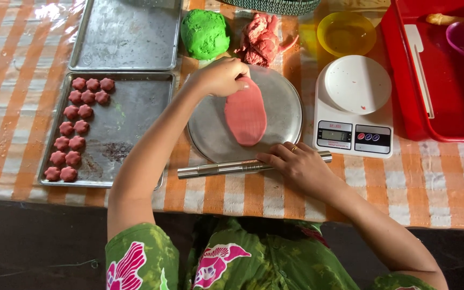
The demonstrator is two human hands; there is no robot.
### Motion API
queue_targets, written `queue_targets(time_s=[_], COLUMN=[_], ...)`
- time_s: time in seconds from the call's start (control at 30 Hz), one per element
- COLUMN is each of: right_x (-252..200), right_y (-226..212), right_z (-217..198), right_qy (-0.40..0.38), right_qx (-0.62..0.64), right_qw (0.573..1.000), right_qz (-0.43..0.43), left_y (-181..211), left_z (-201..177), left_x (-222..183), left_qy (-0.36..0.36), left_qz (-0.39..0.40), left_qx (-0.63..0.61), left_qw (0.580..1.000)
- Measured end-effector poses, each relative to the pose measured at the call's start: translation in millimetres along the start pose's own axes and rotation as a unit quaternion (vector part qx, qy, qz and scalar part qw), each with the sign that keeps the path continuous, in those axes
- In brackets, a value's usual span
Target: Shaping pink dough into star-shaped pieces using a rolling pin and a cutter, then placing them on a baking tray.
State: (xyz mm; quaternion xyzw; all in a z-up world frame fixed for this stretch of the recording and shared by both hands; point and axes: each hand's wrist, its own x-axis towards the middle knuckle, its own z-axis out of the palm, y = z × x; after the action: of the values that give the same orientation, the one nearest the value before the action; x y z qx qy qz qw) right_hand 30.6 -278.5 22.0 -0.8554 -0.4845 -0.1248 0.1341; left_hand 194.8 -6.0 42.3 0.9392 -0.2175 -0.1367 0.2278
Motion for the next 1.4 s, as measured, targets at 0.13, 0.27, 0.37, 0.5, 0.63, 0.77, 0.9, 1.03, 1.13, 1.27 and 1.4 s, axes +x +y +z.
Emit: queue_targets(time_s=[0.13,0.27,0.37,0.5,0.63,0.77,0.9,1.03,1.13,1.27,1.4], right_x=[-6,-9,-10,-6,-6,1,-2,5,-9,7,32], right_y=[8,16,15,9,6,2,6,-1,18,42,74], right_z=[8,14,13,8,1,-7,-1,-15,4,-18,-8], right_qy=[-0.005,-0.035,-0.061,-0.035,-0.060,-0.054,-0.047,-0.052,-0.073,-0.055,-0.026], right_qx=[0.009,-0.030,-0.024,0.007,0.032,0.030,0.031,0.027,0.036,-0.020,-0.096], right_qw=[1.000,0.998,0.998,0.999,0.998,0.998,0.998,0.998,0.997,0.997,0.994], right_qz=[-0.009,-0.040,-0.016,-0.001,0.016,0.024,0.001,0.013,0.016,0.055,0.033], left_y=[44,68,63,77,65,10,7,8,8,2,19], left_z=[-44,-74,-79,-21,22,61,78,75,53,-6,-29], left_x=[-30,-37,-35,-51,-85,-49,-34,-31,-45,-70,-104], left_qy=[-0.030,-0.043,0.113,0.113,-0.075,0.075,0.143,0.046,0.036,0.175,0.206], left_qz=[0.069,0.043,0.117,0.076,0.040,0.015,0.013,-0.008,-0.004,0.086,0.114], left_qx=[-0.014,0.006,0.065,0.232,0.176,0.157,0.131,0.117,0.019,-0.060,-0.087], left_qw=[0.997,0.998,0.984,0.963,0.981,0.985,0.981,0.992,0.999,0.979,0.968])
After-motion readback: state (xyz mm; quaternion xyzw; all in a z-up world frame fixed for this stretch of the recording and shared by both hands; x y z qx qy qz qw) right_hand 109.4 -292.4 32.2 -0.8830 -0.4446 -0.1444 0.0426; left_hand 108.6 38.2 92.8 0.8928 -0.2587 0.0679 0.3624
